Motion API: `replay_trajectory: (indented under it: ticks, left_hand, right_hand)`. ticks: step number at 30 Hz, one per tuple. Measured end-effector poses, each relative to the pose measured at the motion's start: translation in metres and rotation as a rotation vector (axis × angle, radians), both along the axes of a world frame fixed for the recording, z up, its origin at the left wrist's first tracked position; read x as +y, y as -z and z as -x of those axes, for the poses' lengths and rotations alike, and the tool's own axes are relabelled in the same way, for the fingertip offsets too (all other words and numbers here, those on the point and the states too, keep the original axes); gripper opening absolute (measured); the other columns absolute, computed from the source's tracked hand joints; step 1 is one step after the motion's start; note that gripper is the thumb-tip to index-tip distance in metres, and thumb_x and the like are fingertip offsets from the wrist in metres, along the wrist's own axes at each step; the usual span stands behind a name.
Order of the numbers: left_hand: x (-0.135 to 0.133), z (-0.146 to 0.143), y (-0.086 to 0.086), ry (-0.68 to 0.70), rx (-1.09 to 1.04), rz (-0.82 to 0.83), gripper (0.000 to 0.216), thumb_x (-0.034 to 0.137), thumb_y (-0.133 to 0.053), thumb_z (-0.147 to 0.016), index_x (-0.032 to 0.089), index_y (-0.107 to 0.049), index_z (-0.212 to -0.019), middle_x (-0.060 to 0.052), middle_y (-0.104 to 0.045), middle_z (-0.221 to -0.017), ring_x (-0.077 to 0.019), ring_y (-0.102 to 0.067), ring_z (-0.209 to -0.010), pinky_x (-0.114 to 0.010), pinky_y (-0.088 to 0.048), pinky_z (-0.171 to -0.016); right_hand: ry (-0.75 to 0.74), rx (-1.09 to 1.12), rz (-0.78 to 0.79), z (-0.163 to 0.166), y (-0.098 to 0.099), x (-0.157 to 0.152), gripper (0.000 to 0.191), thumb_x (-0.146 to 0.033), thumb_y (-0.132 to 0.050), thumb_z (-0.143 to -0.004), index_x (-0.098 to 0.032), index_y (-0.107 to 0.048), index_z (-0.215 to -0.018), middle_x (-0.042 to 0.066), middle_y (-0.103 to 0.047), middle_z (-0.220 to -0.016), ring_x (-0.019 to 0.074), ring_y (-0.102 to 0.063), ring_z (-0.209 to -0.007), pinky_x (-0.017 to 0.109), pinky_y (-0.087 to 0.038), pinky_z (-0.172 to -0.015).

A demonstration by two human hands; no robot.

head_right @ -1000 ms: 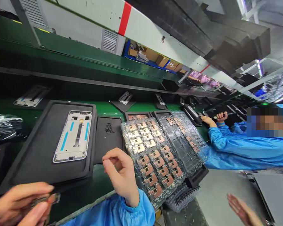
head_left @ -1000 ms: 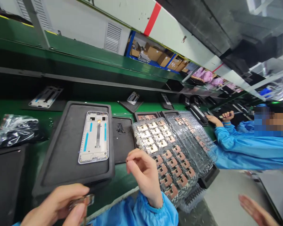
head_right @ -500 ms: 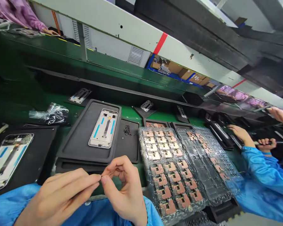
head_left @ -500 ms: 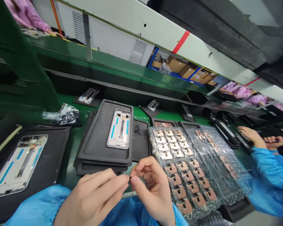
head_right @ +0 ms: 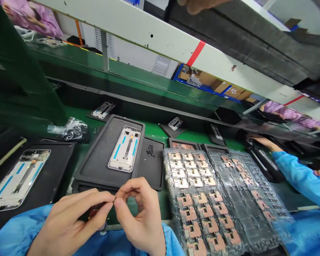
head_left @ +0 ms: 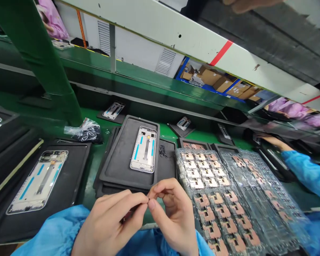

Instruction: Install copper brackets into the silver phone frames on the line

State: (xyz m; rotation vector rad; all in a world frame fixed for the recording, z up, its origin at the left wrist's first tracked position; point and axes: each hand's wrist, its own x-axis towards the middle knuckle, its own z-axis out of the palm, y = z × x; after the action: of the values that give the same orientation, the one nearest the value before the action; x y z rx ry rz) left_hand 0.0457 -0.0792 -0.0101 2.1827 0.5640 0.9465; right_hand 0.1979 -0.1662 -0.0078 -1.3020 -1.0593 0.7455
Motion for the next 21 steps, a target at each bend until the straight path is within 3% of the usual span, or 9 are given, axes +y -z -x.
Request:
replay_trajectory:
  ticks: [4, 8, 13, 21]
  left_hand:
    - [0.004, 0.002, 0.006, 0.027, -0.012, 0.029, 0.013, 0.027, -0.054, -0.107, 0.029, -0.065, -0.114, 0.008, -0.069, -0.083, -0.0056, -0.067, -0.069, -0.014, -0.050, -0.073]
    - [0.014, 0.006, 0.011, 0.017, 0.024, 0.136, 0.019, 0.029, -0.057, -0.106, 0.031, -0.066, -0.122, 0.007, -0.067, -0.083, -0.0046, -0.067, -0.068, -0.010, -0.052, -0.068]
    - [0.032, 0.007, 0.010, -0.029, 0.002, 0.358, 0.024, 0.022, -0.059, -0.103, 0.034, -0.069, -0.121, 0.006, -0.068, -0.092, -0.0040, -0.069, -0.070, -0.006, -0.055, -0.064]
    - [0.035, 0.004, 0.005, -0.008, -0.045, 0.398, 0.022, 0.018, -0.058, -0.103, 0.026, -0.072, -0.118, 0.004, -0.065, -0.084, -0.0056, -0.068, -0.063, -0.010, -0.056, -0.062]
  right_hand:
    - [0.078, 0.069, -0.008, 0.003, -0.001, 0.010, 0.015, -0.014, -0.068, -0.094, -0.025, -0.060, -0.101, 0.000, -0.066, -0.085, 0.0118, -0.063, -0.075, 0.021, -0.052, -0.068]
    - [0.107, 0.097, -0.029, 0.004, -0.003, 0.014, 0.016, -0.016, -0.067, -0.094, -0.025, -0.054, -0.093, -0.002, -0.062, -0.081, 0.0114, -0.059, -0.072, 0.020, -0.047, -0.065]
    - [-0.129, 0.216, 0.240, 0.002, -0.002, 0.017, 0.022, -0.026, -0.071, -0.094, -0.024, -0.048, -0.093, -0.002, -0.061, -0.079, 0.0103, -0.052, -0.067, 0.023, -0.045, -0.064]
    - [-0.114, 0.231, 0.387, 0.004, -0.007, 0.023, 0.030, -0.035, -0.074, -0.093, -0.024, -0.046, -0.091, -0.001, -0.065, -0.079, 0.0114, -0.054, -0.066, 0.024, -0.048, -0.062]
